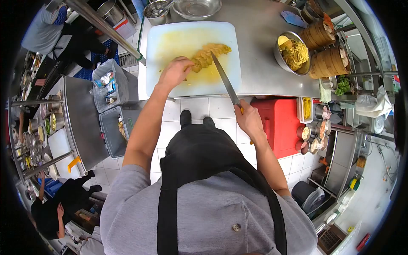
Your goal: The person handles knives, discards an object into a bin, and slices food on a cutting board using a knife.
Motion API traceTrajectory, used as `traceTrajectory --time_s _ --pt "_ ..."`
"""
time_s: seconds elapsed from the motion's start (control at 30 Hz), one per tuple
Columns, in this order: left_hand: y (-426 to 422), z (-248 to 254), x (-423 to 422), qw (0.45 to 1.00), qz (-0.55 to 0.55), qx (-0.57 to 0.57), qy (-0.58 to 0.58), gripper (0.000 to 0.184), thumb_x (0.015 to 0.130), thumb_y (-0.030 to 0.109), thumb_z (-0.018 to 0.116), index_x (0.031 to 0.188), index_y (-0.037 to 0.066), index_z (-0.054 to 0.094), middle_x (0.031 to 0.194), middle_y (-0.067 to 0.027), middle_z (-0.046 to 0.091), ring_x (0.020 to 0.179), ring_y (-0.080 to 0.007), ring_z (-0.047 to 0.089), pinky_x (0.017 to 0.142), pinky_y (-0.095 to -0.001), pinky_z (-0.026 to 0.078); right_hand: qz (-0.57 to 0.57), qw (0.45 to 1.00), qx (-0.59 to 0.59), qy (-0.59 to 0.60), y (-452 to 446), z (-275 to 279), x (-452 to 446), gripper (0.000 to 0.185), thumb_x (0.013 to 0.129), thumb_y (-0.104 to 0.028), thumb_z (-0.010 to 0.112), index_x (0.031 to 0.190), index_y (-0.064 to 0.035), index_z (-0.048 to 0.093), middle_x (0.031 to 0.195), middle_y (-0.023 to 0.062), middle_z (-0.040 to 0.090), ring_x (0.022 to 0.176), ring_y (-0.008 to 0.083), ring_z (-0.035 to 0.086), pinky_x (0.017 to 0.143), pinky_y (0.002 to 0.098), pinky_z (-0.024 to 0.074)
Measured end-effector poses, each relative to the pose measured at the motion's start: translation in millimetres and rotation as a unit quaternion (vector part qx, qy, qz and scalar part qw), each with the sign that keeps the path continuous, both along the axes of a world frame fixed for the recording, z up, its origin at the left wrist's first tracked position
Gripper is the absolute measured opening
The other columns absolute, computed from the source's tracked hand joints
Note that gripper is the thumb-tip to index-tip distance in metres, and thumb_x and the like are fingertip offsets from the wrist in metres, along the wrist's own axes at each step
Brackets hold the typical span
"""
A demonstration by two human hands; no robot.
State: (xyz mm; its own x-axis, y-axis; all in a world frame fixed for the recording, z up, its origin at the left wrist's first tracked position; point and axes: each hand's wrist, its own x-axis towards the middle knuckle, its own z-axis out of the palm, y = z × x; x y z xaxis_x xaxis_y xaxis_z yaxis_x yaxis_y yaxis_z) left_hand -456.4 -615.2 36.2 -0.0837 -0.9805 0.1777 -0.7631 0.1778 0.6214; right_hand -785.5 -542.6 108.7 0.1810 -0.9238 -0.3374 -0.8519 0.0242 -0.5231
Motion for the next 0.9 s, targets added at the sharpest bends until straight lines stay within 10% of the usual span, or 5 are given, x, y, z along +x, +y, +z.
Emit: traceTrajectory --time_s 0.33,0.5,0.67,0.77,0.9 --pt "171.1 -10.3 30.6 0.924 0.351 -0.066 0.135 0.010 0.096 0.015 0.072 0.097 0.005 0.071 0.088 -0.0126 0.074 0.070 -0.0228 0.068 0.067 -0.0353 0.055 0.213 0.975 -0.055 -0.012 -13.5 -18.3 34.9 0.028 0.106 -0.029 0.053 0.113 -0.0040 0.064 0.098 0.0314 0.070 0.095 0.0547 0.066 0.083 0.0627 0.0501" --pt "330.0 -113.4 11.5 0.854 0.517 0.038 0.043 0.006 0.092 0.009 0.059 0.089 0.004 0.059 0.086 -0.0215 0.064 0.090 -0.0447 0.064 0.082 -0.0526 0.052 0.267 0.963 0.018 -0.040 -41.8 -62.2 30.3 0.029 0.108 -0.024 0.049 0.111 0.0034 0.060 0.100 0.0304 0.068 0.095 0.0503 0.064 0.085 0.0530 0.0498" --pt "531.7 -170.2 -127.4 0.474 0.771 0.375 0.202 0.030 0.087 0.023 0.068 0.110 0.004 0.073 0.117 -0.0218 0.074 0.115 -0.0394 0.070 0.100 -0.0499 0.057 0.332 0.940 -0.084 -0.006 -46.0 -71.9 35.9 0.033 0.107 -0.025 0.048 0.109 0.0070 0.056 0.092 0.0294 0.065 0.080 0.0455 0.062 0.077 0.0525 0.0488" --pt "588.6 -160.2 -226.3 0.465 0.736 0.438 0.224 0.039 0.096 0.032 0.060 0.122 0.005 0.073 0.132 -0.0199 0.071 0.127 -0.0378 0.065 0.106 -0.0507 0.053 0.392 0.913 -0.066 0.089 -133.9 -138.3 22.6 0.044 0.104 -0.027 0.057 0.133 0.0062 0.060 0.132 0.0338 0.062 0.127 0.0532 0.054 0.107 0.0536 0.0435" --pt "615.9 -148.4 -333.7 0.394 0.761 0.436 0.274 0.047 0.098 0.038 0.054 0.120 0.002 0.075 0.129 -0.0242 0.071 0.125 -0.0407 0.066 0.108 -0.0508 0.052 0.426 0.894 -0.133 0.036 -134.9 -139.8 19.4 0.040 0.104 -0.026 0.055 0.121 0.0091 0.063 0.109 0.0325 0.069 0.099 0.0499 0.068 0.088 0.0556 0.0530"
